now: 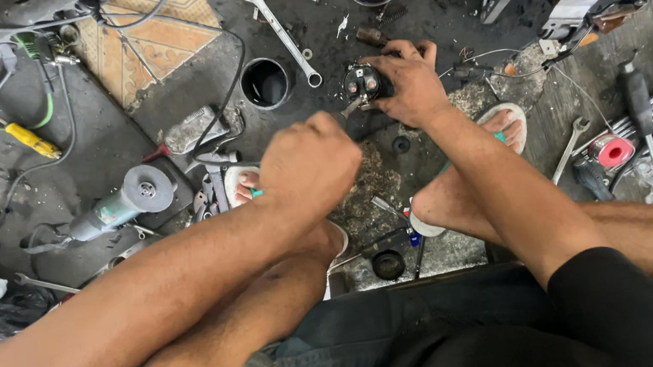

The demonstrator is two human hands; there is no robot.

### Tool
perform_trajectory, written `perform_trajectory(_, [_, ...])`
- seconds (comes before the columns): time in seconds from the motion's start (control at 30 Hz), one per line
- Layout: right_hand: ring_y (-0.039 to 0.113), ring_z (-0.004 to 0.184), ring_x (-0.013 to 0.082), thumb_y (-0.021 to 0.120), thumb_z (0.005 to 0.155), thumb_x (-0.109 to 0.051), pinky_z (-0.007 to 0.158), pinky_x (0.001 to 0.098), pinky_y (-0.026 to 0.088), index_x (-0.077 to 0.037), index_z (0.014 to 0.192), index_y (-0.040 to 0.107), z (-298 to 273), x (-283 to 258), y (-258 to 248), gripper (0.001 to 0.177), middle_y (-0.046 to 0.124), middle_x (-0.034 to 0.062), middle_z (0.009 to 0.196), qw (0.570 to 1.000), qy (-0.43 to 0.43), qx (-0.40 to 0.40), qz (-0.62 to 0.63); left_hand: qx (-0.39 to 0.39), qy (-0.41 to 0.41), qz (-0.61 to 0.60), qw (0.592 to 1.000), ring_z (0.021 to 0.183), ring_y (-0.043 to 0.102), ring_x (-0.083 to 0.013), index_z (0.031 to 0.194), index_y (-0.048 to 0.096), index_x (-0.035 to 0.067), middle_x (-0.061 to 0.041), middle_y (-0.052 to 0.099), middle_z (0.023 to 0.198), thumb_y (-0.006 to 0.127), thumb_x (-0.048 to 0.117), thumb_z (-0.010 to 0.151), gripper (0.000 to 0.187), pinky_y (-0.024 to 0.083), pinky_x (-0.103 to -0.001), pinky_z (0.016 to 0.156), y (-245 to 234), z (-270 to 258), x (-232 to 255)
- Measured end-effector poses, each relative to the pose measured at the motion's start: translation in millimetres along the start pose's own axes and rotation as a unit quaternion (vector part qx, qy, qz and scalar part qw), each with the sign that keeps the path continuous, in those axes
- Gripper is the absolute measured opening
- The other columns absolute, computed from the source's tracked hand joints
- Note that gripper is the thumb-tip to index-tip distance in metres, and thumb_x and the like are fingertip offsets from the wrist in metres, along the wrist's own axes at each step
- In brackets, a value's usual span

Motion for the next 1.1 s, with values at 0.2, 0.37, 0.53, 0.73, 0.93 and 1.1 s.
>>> perform_trajectory(0.2, [0.049, 0.13, 0.0189, 0.091, 0.062, -0.047, 0.11, 0.0523, 0.019, -0.027, 0.131, 0.067, 0.7, 0.2, -0.3, 0.077, 0.073, -0.0069, 0.115, 1.0, -0.002, 0.014, 0.004, 0.145, 0.145, 0.184, 0.961, 0.052, 0.058, -0.0282, 0.089, 0.076, -0.009, -0.022, 0.061, 0.07, 0.063, 0.001, 0.08, 0.019, 0.043, -0.037, 0.049, -0.9, -6.6, 11.5])
perform_trajectory(0.37, [0.048, 0.131, 0.0169, 0.09, 0.065, -0.042, 0.111, 0.0511, 0.017, -0.028, 0.131, 0.067, 3.7, -12.1, -9.7, 0.071, 0.071, -0.0112, 0.122, 1.0, 0.006, 0.005, 0.029, 0.056, 0.007, 0.077, 0.995, 0.045, 0.057, -0.0212, 0.074, 0.071, -0.004, -0.01, 0.051, 0.062, 0.06, 0.012, 0.075, 0.019, 0.044, -0.035, 0.039, 7.0, -3.9, -1.7])
perform_trajectory(0.53, [0.049, 0.13, 0.0164, 0.09, 0.066, -0.039, 0.111, 0.0504, 0.017, -0.029, 0.132, 0.066, 2.9, -4.2, -5.1, 0.071, 0.07, -0.0131, 0.124, 0.999, 0.0, 0.011, 0.044, 0.142, 0.074, 0.106, 0.981, 0.052, 0.06, -0.03, 0.082, 0.074, -0.007, -0.02, 0.055, 0.069, 0.059, 0.003, 0.08, 0.019, 0.048, -0.038, 0.051, 1.9, -10.5, -9.3])
perform_trajectory(0.73, [0.048, 0.133, 0.018, 0.088, 0.069, -0.047, 0.11, 0.052, 0.016, -0.027, 0.133, 0.065, 7.4, -14.0, -9.0, 0.071, 0.07, -0.0104, 0.129, 0.997, -0.026, 0.03, 0.069, 0.045, -0.028, 0.033, 0.998, 0.061, 0.071, -0.0293, 0.093, 0.074, 0.004, -0.01, 0.062, 0.077, 0.057, 0.018, 0.082, 0.025, 0.053, -0.041, 0.053, 13.7, -32.3, -27.8])
perform_trajectory(0.93, [0.051, 0.133, 0.0204, 0.088, 0.072, -0.048, 0.111, 0.0513, 0.017, -0.022, 0.135, 0.062, 8.2, -16.7, 2.9, 0.073, 0.07, -0.0038, 0.13, 0.994, -0.044, 0.03, 0.099, 0.107, -0.038, 0.008, 0.993, 0.067, 0.069, -0.0292, 0.102, 0.076, 0.012, -0.008, 0.063, 0.081, 0.06, 0.019, 0.082, 0.026, 0.047, -0.042, 0.067, 33.3, -42.8, -66.2])
perform_trajectory(1.1, [0.056, 0.131, 0.0291, 0.09, 0.075, -0.038, 0.114, 0.0556, 0.025, -0.011, 0.133, 0.062, 3.9, -29.4, -10.6, 0.07, 0.069, 0.0085, 0.129, 0.985, -0.074, 0.033, 0.15, -0.107, -0.107, -0.082, 0.985, 0.086, 0.073, -0.0314, 0.122, 0.072, 0.014, -0.008, 0.069, 0.102, 0.063, 0.027, 0.086, 0.04, 0.051, -0.045, 0.082, 61.6, -72.5, -99.6])
Point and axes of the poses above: each hand's wrist, its own z-axis towards the middle knuckle, its own y-axis out of the palm, x = y × z, the point moved 2 cm from there along z, towards the middle knuckle
